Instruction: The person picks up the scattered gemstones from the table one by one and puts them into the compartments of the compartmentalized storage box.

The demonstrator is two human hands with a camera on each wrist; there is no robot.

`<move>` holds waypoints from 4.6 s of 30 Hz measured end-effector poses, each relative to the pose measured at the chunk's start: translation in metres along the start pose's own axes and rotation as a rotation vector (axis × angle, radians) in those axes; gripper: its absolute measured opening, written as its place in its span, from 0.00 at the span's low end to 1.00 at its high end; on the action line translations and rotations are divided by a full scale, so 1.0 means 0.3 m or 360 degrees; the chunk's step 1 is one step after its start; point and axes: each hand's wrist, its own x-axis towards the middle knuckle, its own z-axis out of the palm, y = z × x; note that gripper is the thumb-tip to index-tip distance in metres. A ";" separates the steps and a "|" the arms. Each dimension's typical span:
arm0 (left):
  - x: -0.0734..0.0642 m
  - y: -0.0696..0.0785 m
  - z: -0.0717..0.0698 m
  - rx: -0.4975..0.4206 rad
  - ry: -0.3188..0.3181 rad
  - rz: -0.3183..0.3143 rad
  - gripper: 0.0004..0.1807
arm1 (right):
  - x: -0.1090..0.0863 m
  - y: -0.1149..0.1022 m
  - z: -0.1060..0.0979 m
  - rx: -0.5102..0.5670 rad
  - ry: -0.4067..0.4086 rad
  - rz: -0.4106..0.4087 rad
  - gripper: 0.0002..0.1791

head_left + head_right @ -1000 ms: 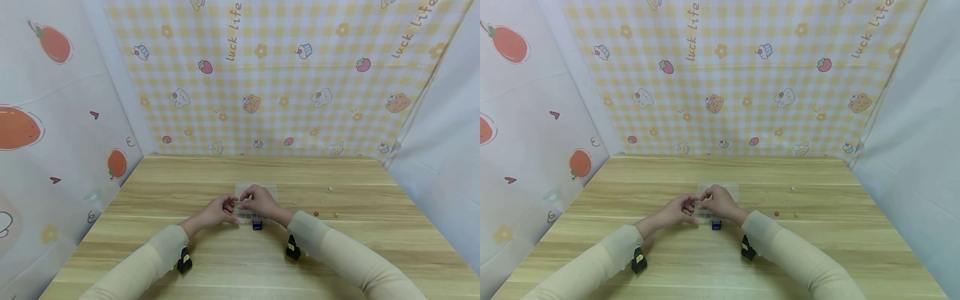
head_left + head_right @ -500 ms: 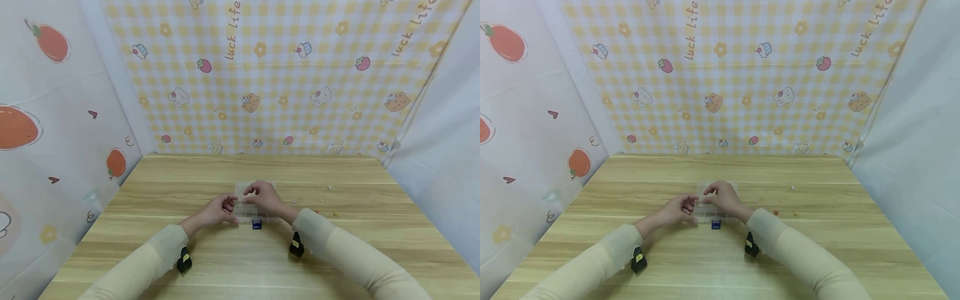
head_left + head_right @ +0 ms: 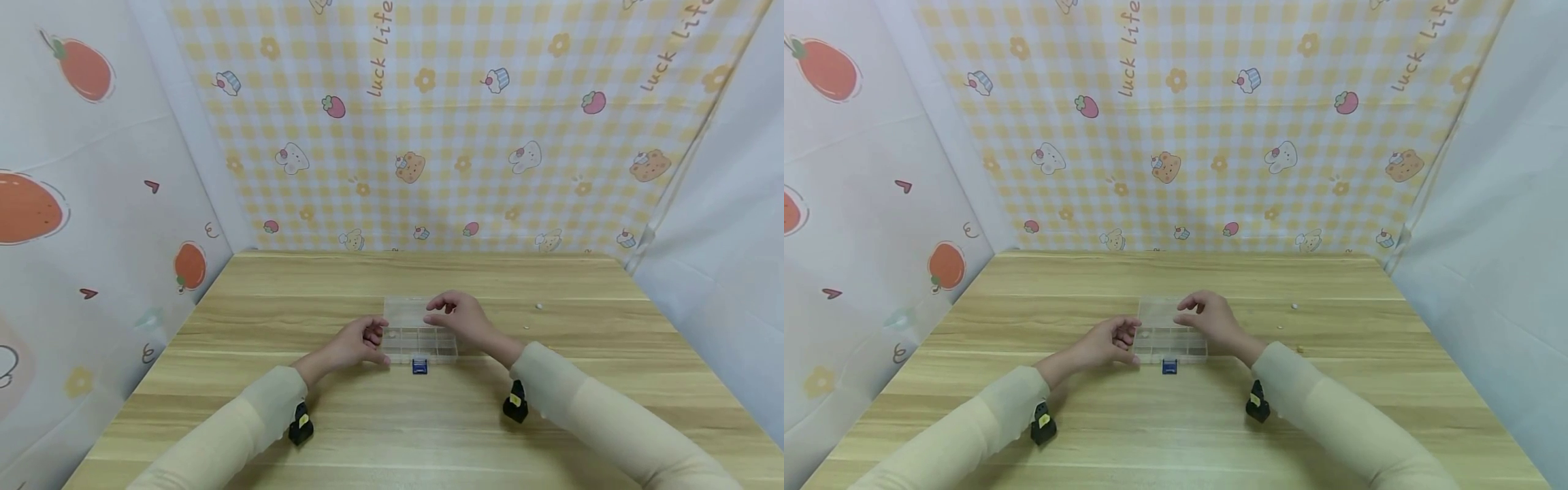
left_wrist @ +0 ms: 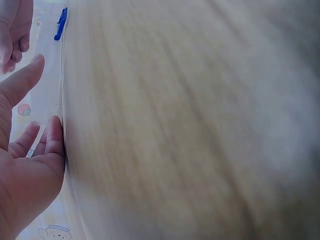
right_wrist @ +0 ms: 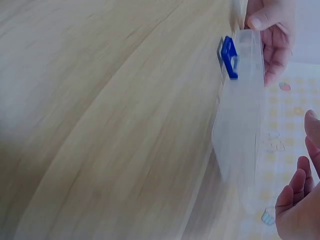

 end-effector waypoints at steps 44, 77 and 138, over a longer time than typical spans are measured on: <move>0.005 -0.007 0.000 -0.0043 -0.0021 0.0026 0.40 | -0.310 0.301 -0.420 -0.0116 0.0334 0.0230 0.24; 0.014 -0.013 0.003 -0.0071 -0.0019 0.0032 0.39 | -0.364 0.414 -0.455 -0.0193 0.0140 0.0336 0.25; -0.002 0.011 -0.001 0.0023 0.0005 -0.0020 0.39 | -0.349 0.379 -0.434 -0.0163 0.0155 0.0373 0.18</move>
